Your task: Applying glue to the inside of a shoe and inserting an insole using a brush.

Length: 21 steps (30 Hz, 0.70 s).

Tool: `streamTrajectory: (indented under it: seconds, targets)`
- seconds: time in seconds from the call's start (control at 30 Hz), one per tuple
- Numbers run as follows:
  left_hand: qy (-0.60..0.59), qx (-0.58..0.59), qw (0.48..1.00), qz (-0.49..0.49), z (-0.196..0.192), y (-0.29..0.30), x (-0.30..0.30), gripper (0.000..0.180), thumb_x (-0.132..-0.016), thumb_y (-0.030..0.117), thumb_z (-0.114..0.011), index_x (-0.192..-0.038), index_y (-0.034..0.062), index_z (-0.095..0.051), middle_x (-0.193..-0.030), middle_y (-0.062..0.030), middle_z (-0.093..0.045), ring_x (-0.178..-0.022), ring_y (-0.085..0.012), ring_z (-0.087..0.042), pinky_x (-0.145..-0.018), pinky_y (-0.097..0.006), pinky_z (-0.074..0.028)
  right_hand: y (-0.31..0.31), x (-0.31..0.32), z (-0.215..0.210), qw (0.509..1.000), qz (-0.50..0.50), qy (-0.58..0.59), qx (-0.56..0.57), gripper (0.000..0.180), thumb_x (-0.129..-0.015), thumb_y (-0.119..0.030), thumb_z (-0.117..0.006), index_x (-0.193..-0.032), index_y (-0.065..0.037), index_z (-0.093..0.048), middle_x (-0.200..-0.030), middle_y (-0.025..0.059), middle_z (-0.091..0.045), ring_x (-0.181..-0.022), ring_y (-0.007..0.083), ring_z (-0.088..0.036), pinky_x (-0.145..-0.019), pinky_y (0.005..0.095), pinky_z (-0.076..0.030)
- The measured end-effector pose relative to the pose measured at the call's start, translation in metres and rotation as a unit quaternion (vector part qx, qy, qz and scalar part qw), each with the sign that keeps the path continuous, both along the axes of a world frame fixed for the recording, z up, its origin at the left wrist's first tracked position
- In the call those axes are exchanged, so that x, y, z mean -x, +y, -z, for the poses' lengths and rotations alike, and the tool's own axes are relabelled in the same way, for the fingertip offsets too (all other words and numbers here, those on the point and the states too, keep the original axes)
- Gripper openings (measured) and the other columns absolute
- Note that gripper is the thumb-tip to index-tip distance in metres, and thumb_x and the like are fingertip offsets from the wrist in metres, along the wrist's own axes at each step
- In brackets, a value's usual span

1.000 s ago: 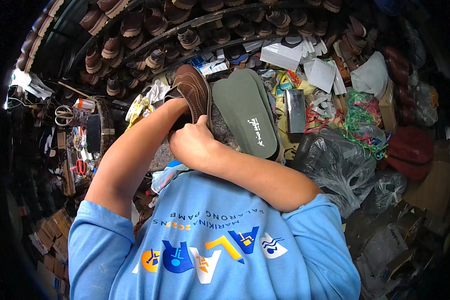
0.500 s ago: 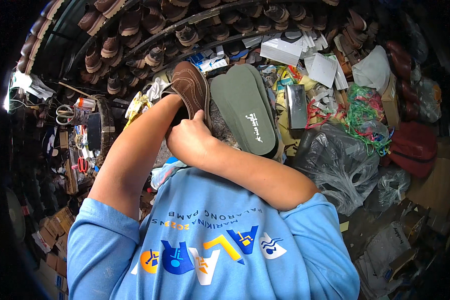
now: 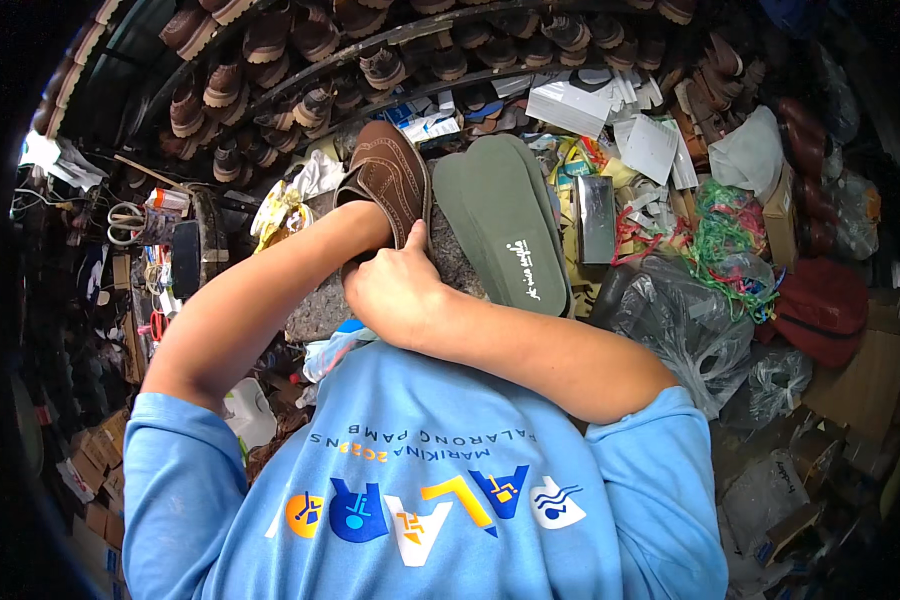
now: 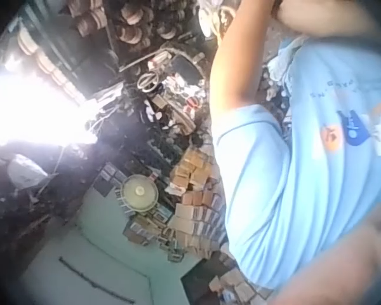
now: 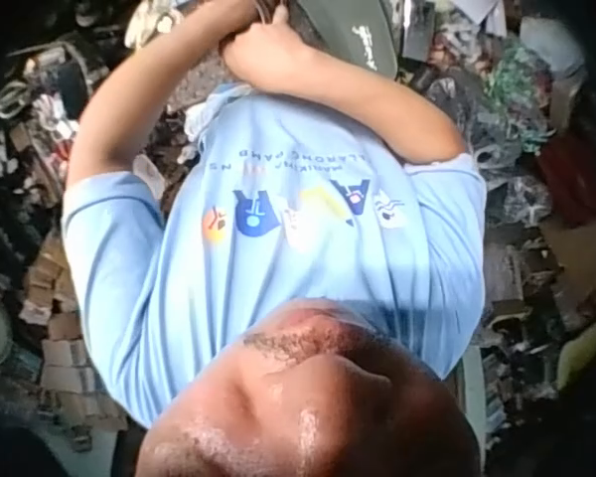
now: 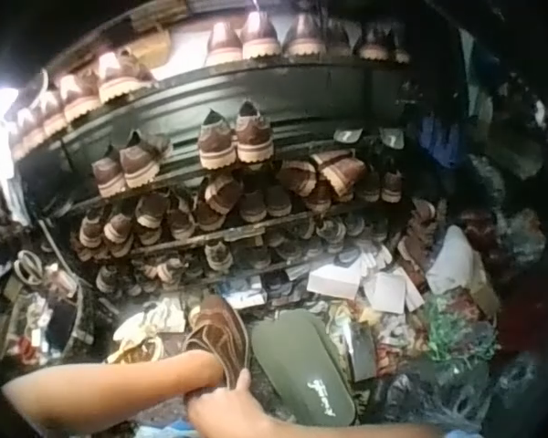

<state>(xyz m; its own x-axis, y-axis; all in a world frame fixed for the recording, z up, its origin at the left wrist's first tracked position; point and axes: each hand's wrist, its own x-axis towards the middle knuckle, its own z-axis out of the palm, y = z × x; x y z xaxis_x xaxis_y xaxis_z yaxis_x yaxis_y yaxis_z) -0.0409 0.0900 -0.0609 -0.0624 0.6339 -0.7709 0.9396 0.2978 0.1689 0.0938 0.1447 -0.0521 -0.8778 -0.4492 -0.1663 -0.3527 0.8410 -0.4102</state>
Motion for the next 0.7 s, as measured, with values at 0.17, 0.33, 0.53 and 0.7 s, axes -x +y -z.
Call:
streamTrajectory:
  seconds: [0.17, 0.33, 0.53, 0.7]
  targets:
    - [-0.034, 0.016, 0.999, 0.016, -0.018, -0.016, 0.002, 0.019, -0.082, 0.009, -0.063, -0.092, 0.0006, -0.077, -0.086, -0.0207, -0.073, -0.086, -0.0377, -0.071, -0.076, -0.046, -0.054, -0.002, -0.004, 0.006, 0.999, 0.006, 0.041, 0.017, 0.02, -0.089, -0.01, -0.057, -0.102, 0.003, -0.063, -0.082, 0.0183, -0.073, -0.08, 0.0368, -0.075, -0.096, 0.0819, -0.037]
    - [-0.045, -0.121, 0.986, -0.106, -0.103, -0.046, 0.012, 0.023, -0.08, 0.007, -0.066, -0.1, -0.0001, -0.074, -0.082, -0.0181, -0.071, -0.082, -0.036, -0.071, -0.073, -0.046, -0.055, -0.001, -0.003, 0.005, 0.998, -0.019, 0.051, -0.013, 0.014, -0.09, -0.008, -0.053, -0.098, 0.001, -0.061, -0.071, 0.015, -0.065, -0.073, 0.0357, -0.07, -0.103, 0.0797, -0.032]
    - [-0.12, -0.312, 0.93, -0.15, -0.088, -0.114, 0.006, 0.042, -0.072, 0.003, -0.073, -0.114, 0.0004, -0.07, -0.115, -0.0169, -0.069, -0.093, -0.0357, -0.071, -0.082, -0.042, -0.059, 0.026, 0.004, -0.024, 0.986, -0.03, 0.161, -0.027, 0.018, -0.082, -0.015, -0.061, -0.092, -0.003, -0.069, -0.12, 0.0094, -0.061, -0.112, 0.0268, -0.054, -0.107, 0.0599, -0.039]
    - [-0.075, -0.2, 0.963, -0.162, -0.048, -0.09, -0.048, 0.021, -0.079, 0.008, -0.061, -0.098, 0.0027, -0.069, -0.106, -0.0155, -0.067, -0.084, -0.0361, -0.071, -0.077, -0.048, -0.057, 0.052, 0.033, -0.014, 0.989, -0.083, 0.123, -0.026, 0.01, -0.076, -0.016, -0.065, -0.074, -0.009, -0.071, -0.088, 0.0009, -0.061, -0.09, 0.0194, -0.061, -0.081, 0.0345, -0.047]
